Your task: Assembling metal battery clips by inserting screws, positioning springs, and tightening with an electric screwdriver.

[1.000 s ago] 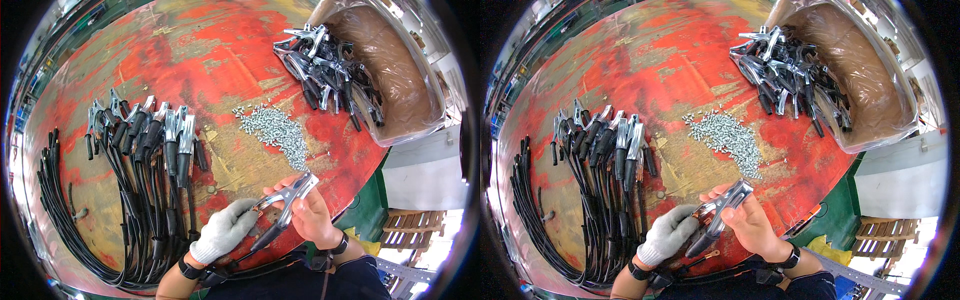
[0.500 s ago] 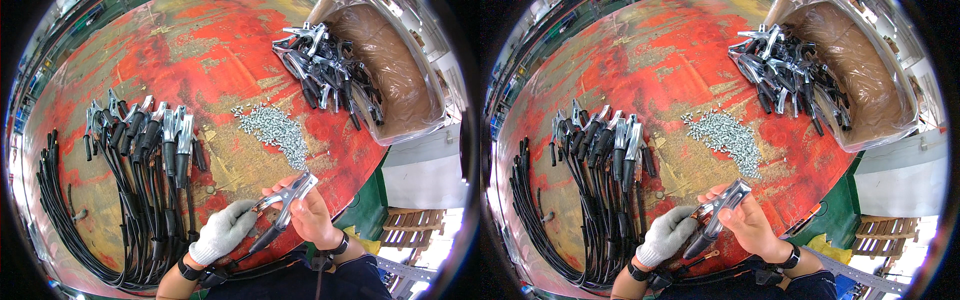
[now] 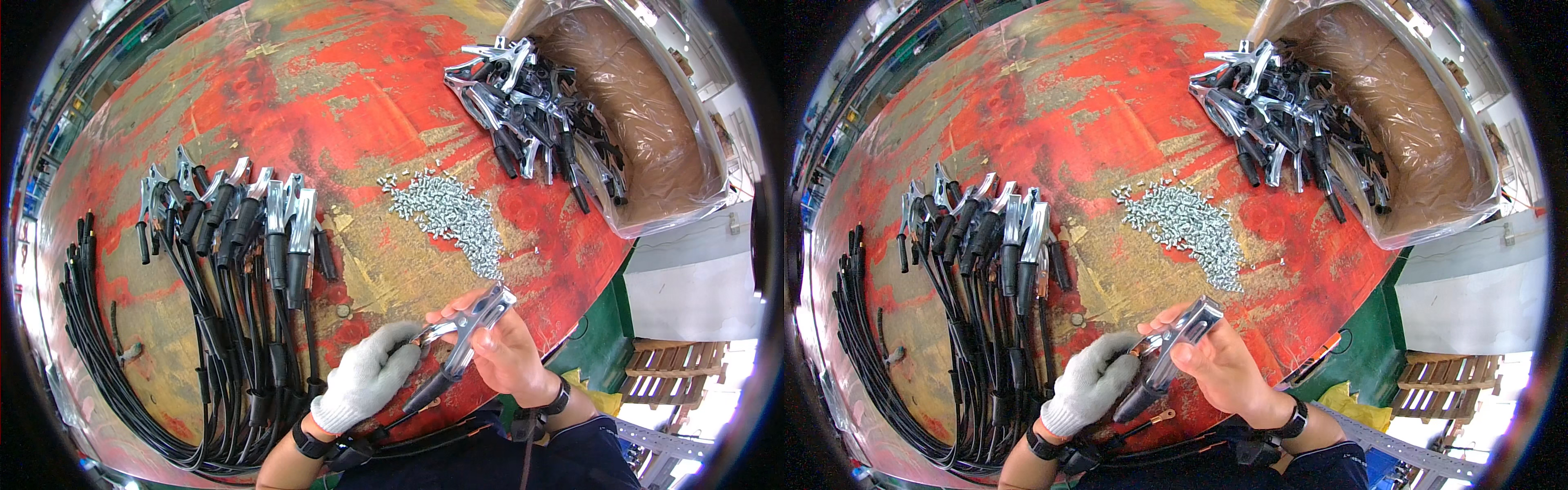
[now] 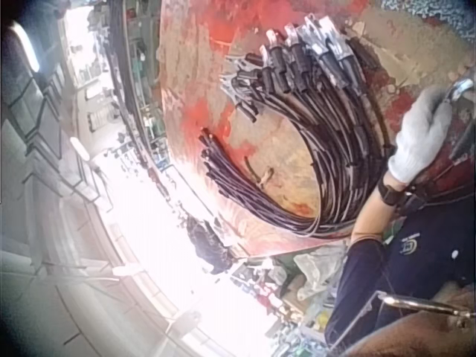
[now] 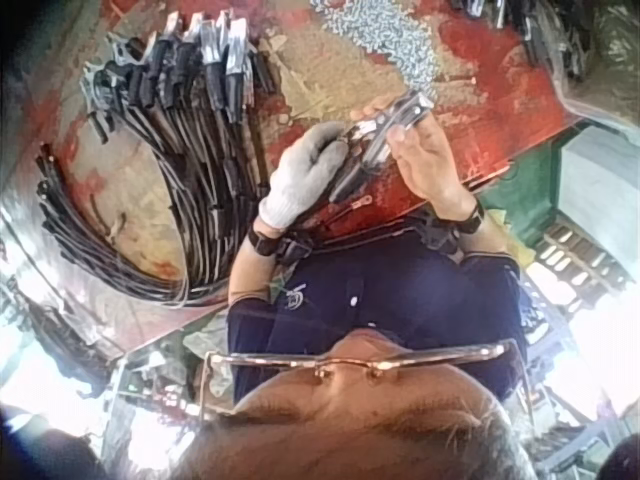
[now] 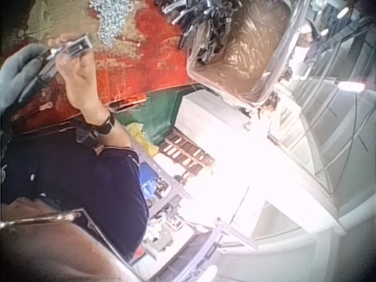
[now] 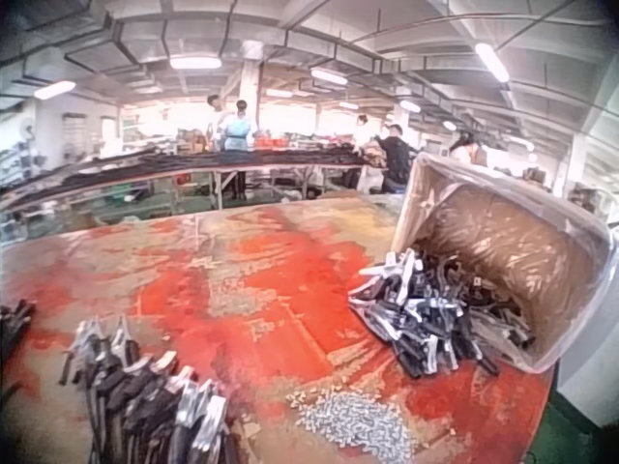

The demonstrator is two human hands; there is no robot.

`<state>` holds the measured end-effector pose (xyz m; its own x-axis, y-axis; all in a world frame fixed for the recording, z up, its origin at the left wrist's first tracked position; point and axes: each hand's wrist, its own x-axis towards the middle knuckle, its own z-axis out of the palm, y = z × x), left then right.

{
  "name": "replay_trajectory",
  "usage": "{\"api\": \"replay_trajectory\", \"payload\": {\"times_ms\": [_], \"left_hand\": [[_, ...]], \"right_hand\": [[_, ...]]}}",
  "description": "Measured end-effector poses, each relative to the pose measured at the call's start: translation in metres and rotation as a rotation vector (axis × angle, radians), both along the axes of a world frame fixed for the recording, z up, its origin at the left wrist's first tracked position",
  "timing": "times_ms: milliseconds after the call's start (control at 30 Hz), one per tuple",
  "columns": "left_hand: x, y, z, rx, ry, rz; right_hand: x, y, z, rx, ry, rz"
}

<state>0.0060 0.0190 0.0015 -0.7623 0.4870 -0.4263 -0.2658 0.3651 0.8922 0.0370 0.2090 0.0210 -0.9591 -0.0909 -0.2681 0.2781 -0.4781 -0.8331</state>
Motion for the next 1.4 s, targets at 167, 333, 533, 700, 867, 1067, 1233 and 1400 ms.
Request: {"api": "replay_trajectory", "payload": {"times_ms": [167,333,533,700,867,1067,1233,1400], "left_hand": [[0.001,0.002,0.001,0.126,0.035,0.048],[-0.001,0.001,0.003,0.092,0.021,-0.004],[-0.003,0.003,0.005,0.033,-0.002,-0.025],[-0.007,0.004,0.008,-0.012,-0.044,0.0],[0.002,0.0,-0.019,0.235,-0.284,0.301],[-0.004,-0.004,-0.013,0.386,-0.439,0.437],[-0.002,-0.003,-0.02,0.39,-0.368,0.442],[-0.004,-0.004,-0.02,0.381,-0.356,0.43]], "right_hand": [[-0.003,0.001,0.0,-0.013,-0.036,0.026],[-0.005,0.002,0.001,0.029,0.0,0.055],[-0.006,0.006,-0.002,0.015,0.024,0.059],[-0.017,0.022,-0.007,0.104,0.112,0.15],[-0.076,0.053,-0.024,1.336,0.466,0.102],[-0.112,0.057,-0.054,1.737,0.837,0.234],[-0.121,0.053,-0.051,1.771,0.875,0.31],[-0.123,0.053,-0.051,1.815,0.873,0.394]]}}
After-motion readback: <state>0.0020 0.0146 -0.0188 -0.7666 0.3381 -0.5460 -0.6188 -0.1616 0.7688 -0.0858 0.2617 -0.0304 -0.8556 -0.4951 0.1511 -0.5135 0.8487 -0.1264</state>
